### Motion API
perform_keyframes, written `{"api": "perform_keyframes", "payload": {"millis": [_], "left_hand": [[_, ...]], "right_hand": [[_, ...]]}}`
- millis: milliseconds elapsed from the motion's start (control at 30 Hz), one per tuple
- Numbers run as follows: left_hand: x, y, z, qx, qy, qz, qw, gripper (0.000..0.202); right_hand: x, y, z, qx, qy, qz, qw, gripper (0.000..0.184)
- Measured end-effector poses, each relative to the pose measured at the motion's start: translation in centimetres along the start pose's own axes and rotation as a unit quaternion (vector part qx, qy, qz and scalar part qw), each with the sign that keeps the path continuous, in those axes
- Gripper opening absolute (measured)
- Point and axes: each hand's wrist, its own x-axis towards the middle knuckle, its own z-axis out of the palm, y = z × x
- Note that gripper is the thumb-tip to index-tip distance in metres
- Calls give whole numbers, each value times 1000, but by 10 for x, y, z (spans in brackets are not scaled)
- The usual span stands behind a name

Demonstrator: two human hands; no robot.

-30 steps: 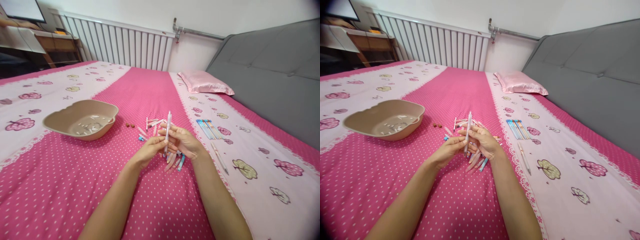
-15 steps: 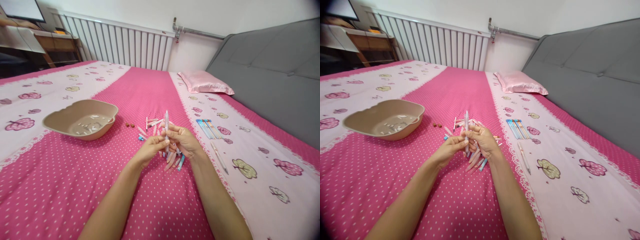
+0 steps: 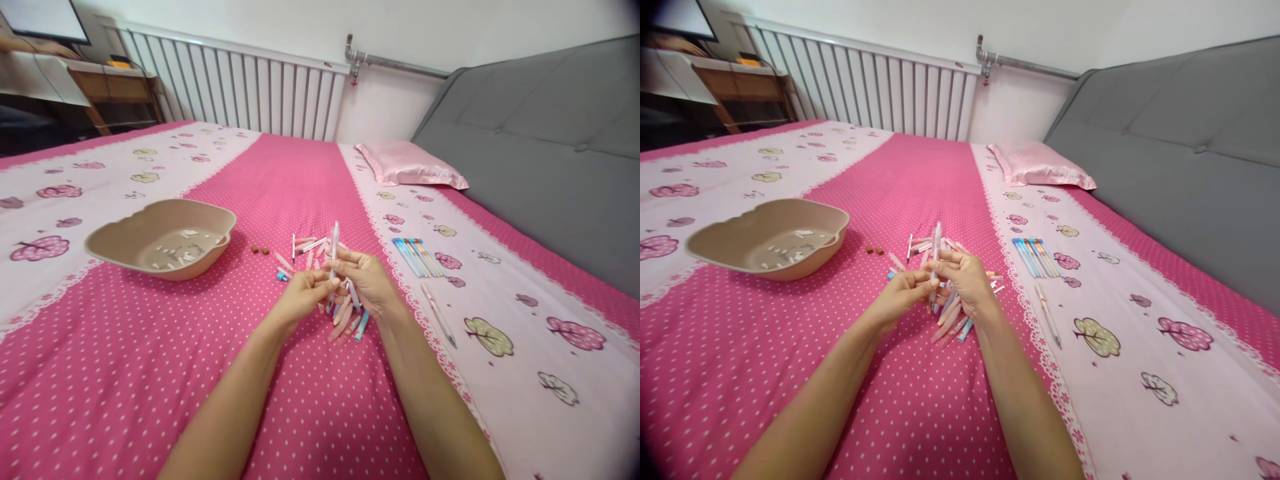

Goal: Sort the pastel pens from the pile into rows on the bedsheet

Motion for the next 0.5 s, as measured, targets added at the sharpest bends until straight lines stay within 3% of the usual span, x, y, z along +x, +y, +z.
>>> {"api": "perform_keyframes", "payload": {"millis": [233, 367, 500], "left_hand": [[-7, 6, -2, -109, -128, -37, 985, 37], [-7, 5, -4, -140, -128, -39, 981, 32], [-6, 5, -5, -102, -97, -31, 990, 31]], "right_hand": [[1, -8, -9, 50, -76, 50, 995, 34], [1, -7, -9, 68, -107, 54, 990, 30], [1, -7, -8, 71, -115, 31, 990, 31]]}}
